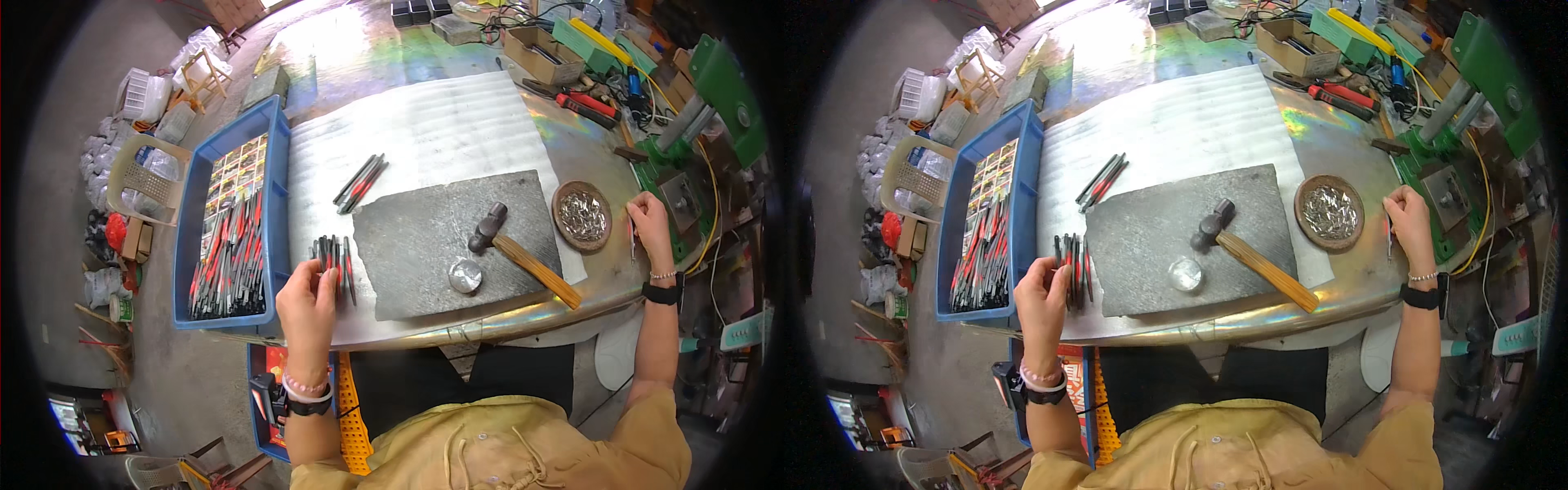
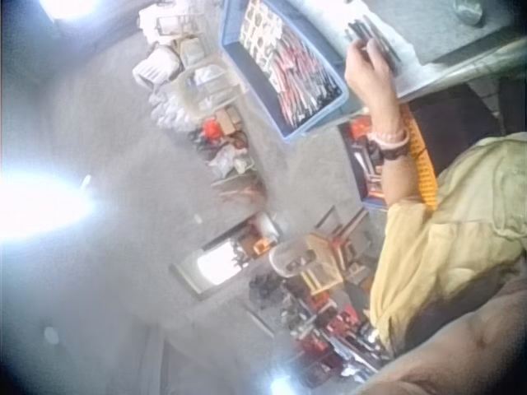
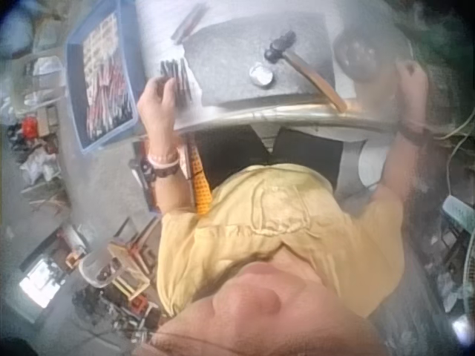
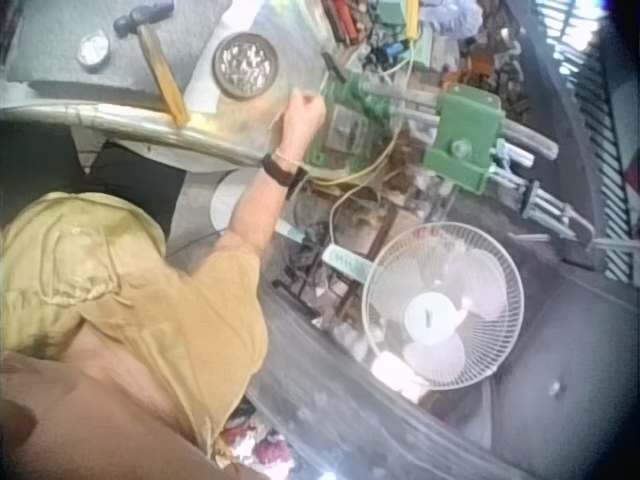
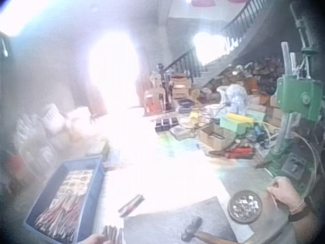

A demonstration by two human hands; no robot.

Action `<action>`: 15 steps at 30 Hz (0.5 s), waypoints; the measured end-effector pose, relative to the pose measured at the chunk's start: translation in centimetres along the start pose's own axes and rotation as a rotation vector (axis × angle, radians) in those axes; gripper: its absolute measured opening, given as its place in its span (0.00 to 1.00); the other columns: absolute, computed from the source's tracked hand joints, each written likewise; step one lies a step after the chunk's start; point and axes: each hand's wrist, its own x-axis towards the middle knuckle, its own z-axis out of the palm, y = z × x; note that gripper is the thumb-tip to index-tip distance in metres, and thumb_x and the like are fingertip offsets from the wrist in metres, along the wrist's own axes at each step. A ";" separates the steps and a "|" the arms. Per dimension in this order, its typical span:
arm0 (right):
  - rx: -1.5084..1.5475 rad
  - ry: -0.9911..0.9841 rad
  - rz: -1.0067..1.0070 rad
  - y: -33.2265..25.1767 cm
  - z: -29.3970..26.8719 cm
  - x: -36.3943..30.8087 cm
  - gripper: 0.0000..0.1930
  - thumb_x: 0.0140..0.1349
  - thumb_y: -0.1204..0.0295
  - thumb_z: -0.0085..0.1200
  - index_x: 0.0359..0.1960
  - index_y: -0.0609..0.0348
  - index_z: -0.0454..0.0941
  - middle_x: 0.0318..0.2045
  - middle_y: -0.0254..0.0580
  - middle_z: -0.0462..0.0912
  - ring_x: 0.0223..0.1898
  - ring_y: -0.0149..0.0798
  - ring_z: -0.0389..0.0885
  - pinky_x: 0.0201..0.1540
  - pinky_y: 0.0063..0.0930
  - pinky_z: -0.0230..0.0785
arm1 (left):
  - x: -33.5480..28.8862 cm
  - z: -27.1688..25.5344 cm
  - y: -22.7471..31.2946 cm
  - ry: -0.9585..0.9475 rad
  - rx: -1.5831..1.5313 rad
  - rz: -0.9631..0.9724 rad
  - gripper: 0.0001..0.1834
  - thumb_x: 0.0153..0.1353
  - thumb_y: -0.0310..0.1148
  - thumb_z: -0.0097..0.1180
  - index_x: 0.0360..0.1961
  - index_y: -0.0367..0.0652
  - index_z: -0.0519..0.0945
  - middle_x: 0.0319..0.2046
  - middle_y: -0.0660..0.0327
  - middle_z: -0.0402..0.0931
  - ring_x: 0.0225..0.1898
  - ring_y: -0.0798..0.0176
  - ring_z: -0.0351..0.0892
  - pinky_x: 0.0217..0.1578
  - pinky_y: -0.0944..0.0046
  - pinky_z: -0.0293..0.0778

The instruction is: The person assembles metal tools by attaching small components to metal rods, striking them against a metal block with a hammer, and fitting pieces together by hand.

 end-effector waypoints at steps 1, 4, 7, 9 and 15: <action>0.007 -0.002 -0.002 -0.2 0.1 -0.1 0.09 0.56 0.71 0.54 0.25 0.65 0.72 0.15 0.32 0.69 0.15 0.25 0.66 0.19 0.24 0.59 | 0.3 0.4 -0.4 0.014 0.048 -0.002 0.08 0.55 0.28 0.58 0.34 0.35 0.77 0.20 0.54 0.76 0.19 0.60 0.75 0.24 0.65 0.69; 0.022 0.044 -0.030 -0.9 0.4 -0.7 0.08 0.57 0.72 0.53 0.28 0.65 0.72 0.17 0.31 0.70 0.17 0.24 0.66 0.19 0.21 0.58 | 0.9 1.2 -1.7 0.059 0.211 0.038 0.08 0.54 0.30 0.58 0.32 0.36 0.77 0.23 0.52 0.77 0.25 0.50 0.78 0.26 0.57 0.71; 0.141 0.124 -0.082 -2.3 -0.4 -2.7 0.05 0.59 0.74 0.51 0.31 0.64 0.72 0.20 0.28 0.70 0.19 0.21 0.64 0.21 0.17 0.56 | 1.2 1.9 -1.3 0.058 0.310 0.062 0.08 0.54 0.31 0.58 0.32 0.38 0.75 0.25 0.53 0.77 0.26 0.48 0.77 0.27 0.55 0.71; 0.186 0.096 -0.012 -4.7 -1.1 -4.6 0.04 0.60 0.75 0.49 0.32 0.62 0.72 0.23 0.25 0.70 0.21 0.18 0.62 0.22 0.14 0.55 | 1.3 2.0 -1.1 0.066 0.359 0.079 0.08 0.54 0.31 0.58 0.32 0.39 0.75 0.25 0.53 0.76 0.26 0.48 0.77 0.26 0.55 0.71; 0.284 -0.031 -0.127 -10.4 0.8 -9.7 0.02 0.58 0.80 0.50 0.32 0.64 0.71 0.25 0.27 0.68 0.25 0.17 0.62 0.27 0.12 0.55 | 0.5 1.9 -1.0 0.117 0.426 0.082 0.08 0.55 0.32 0.57 0.35 0.42 0.75 0.28 0.54 0.75 0.27 0.48 0.76 0.26 0.55 0.71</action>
